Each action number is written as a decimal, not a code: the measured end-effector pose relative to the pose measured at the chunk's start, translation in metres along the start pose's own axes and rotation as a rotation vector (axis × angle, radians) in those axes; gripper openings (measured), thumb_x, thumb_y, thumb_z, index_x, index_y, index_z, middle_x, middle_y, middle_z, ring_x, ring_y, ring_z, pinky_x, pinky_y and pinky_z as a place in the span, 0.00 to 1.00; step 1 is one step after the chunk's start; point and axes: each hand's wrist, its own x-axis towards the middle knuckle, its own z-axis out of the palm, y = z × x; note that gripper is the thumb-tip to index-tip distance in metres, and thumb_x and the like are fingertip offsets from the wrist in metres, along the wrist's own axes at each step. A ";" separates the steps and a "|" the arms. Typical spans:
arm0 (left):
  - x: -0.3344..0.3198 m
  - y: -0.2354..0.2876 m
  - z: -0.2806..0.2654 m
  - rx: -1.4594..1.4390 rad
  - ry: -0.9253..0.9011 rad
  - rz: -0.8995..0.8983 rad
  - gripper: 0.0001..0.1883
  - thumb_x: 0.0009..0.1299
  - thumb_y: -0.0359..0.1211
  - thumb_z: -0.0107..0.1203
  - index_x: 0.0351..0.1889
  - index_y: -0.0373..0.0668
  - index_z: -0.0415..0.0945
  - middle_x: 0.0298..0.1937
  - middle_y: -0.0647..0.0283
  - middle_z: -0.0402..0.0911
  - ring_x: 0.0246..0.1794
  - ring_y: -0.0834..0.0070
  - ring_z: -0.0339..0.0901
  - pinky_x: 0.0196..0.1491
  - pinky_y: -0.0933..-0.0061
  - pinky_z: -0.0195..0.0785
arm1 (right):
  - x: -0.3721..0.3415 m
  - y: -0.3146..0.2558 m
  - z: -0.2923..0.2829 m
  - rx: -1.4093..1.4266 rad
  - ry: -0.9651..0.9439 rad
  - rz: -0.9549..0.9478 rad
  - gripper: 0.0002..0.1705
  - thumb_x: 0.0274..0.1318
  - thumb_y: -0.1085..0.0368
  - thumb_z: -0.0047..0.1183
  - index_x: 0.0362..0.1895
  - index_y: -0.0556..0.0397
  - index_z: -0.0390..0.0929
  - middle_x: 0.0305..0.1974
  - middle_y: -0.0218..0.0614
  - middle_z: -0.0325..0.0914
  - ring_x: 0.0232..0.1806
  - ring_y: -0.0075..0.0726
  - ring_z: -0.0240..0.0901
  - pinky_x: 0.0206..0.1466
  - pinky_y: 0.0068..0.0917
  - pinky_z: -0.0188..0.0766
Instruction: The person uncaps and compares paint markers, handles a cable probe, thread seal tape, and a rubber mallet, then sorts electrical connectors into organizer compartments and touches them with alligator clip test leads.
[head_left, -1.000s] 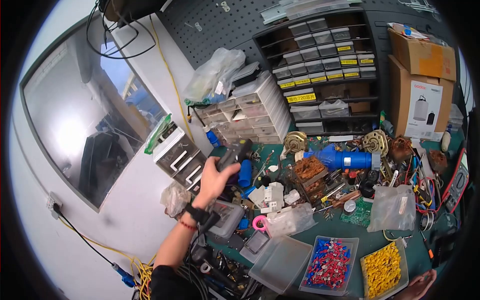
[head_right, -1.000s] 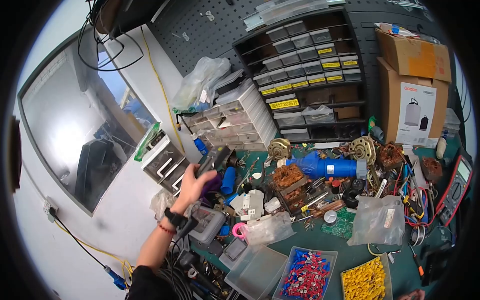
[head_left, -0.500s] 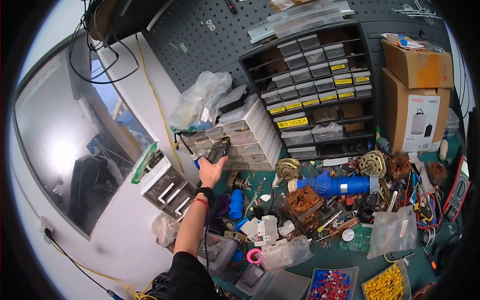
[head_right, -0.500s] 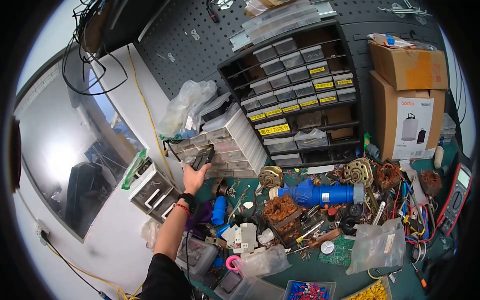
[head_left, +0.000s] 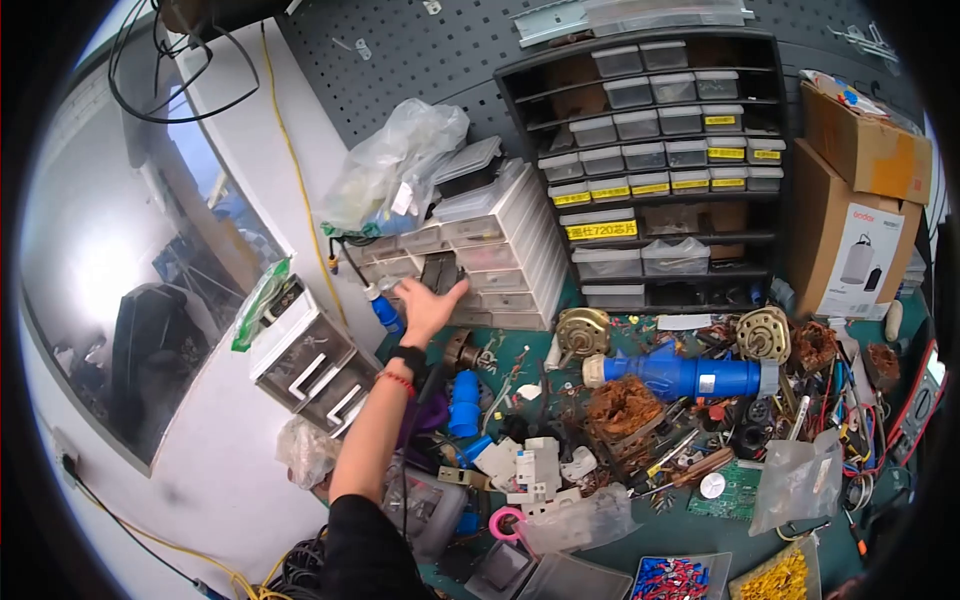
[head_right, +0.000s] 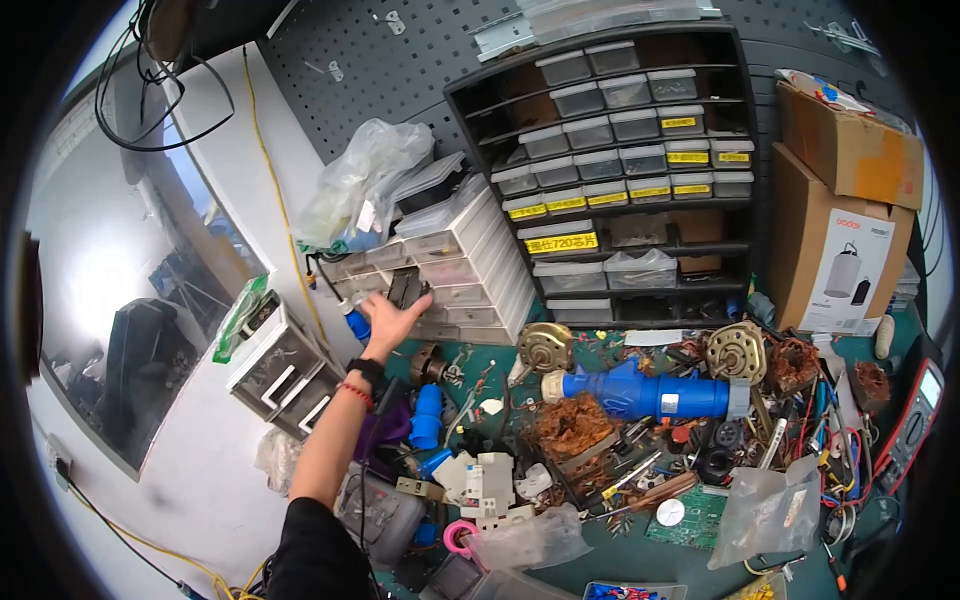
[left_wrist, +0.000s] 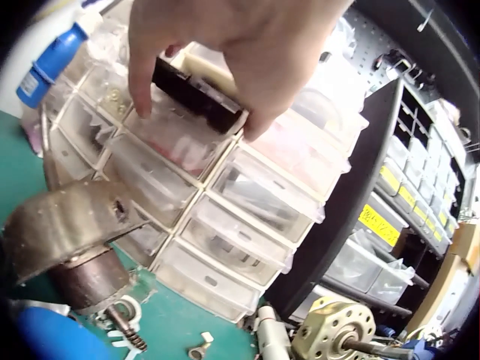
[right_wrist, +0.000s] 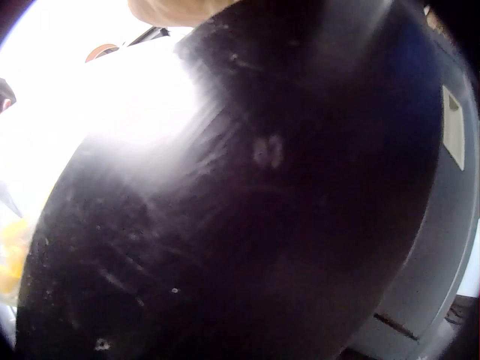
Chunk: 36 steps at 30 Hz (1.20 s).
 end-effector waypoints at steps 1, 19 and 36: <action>-0.003 -0.003 -0.002 -0.028 -0.037 0.017 0.62 0.48 0.57 0.72 0.61 0.15 0.50 0.62 0.27 0.52 0.67 0.40 0.53 0.67 0.59 0.55 | -0.001 -0.003 -0.004 -0.011 0.003 -0.008 0.20 0.64 0.51 0.49 0.42 0.58 0.70 0.31 0.38 0.74 0.28 0.32 0.71 0.29 0.23 0.73; 0.007 0.018 0.030 -0.284 0.396 -0.105 0.32 0.57 0.38 0.72 0.51 0.32 0.65 0.52 0.47 0.68 0.53 0.56 0.71 0.44 0.66 0.73 | -0.011 0.005 -0.053 -0.111 -0.092 0.065 0.22 0.63 0.49 0.50 0.42 0.58 0.71 0.31 0.39 0.74 0.29 0.33 0.72 0.29 0.24 0.73; 0.022 -0.025 0.002 -0.609 -0.357 -0.024 0.23 0.80 0.42 0.39 0.65 0.38 0.70 0.69 0.58 0.68 0.72 0.70 0.59 0.71 0.71 0.46 | -0.015 0.015 -0.056 -0.387 -0.078 -0.011 0.20 0.61 0.51 0.50 0.39 0.58 0.74 0.29 0.37 0.74 0.26 0.30 0.70 0.26 0.22 0.67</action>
